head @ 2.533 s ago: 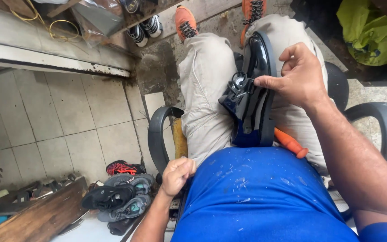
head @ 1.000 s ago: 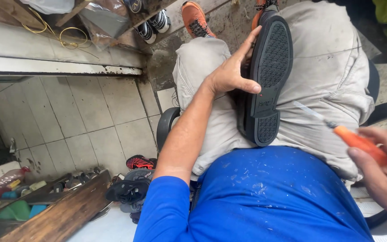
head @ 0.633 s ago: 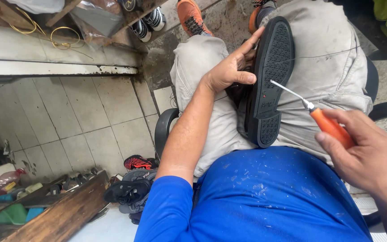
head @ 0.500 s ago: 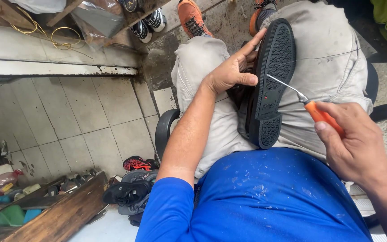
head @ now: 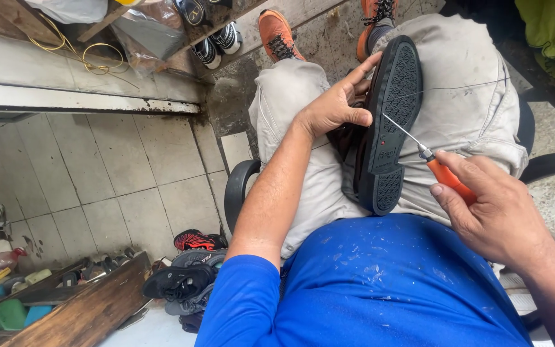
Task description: Hand-stitching the sole of a black dress shoe using a hook tool and thread
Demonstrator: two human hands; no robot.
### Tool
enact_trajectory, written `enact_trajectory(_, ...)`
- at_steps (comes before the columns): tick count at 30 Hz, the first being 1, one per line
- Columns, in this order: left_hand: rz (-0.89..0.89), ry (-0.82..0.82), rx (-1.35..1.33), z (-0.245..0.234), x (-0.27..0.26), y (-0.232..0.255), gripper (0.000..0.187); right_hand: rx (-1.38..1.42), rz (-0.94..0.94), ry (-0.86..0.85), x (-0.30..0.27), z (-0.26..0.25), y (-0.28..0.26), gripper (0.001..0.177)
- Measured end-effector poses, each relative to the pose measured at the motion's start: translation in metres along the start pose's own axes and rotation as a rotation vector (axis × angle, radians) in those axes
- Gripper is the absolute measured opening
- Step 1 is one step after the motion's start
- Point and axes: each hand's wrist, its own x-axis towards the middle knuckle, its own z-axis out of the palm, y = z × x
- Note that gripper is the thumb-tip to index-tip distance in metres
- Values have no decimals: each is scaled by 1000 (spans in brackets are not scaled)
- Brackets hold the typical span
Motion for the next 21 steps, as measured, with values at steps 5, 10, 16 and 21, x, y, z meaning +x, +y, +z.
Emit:
enact_trajectory(5,-4,10,-25,-2,3,-4,128,-11,10,30,-1,-2,-8,47)
enact_trajectory(10,0,1,-16,1,2,-4,128,-9,-4,2,2,-9,-11,46)
enact_trajectory(16,-12,57,145,28,-6,20,127,153,178,-76,1,-33,-8,47)
enact_trajectory(21,-6,139,439,35,-7,26,125,189,118,-105,17,-51,0,40)
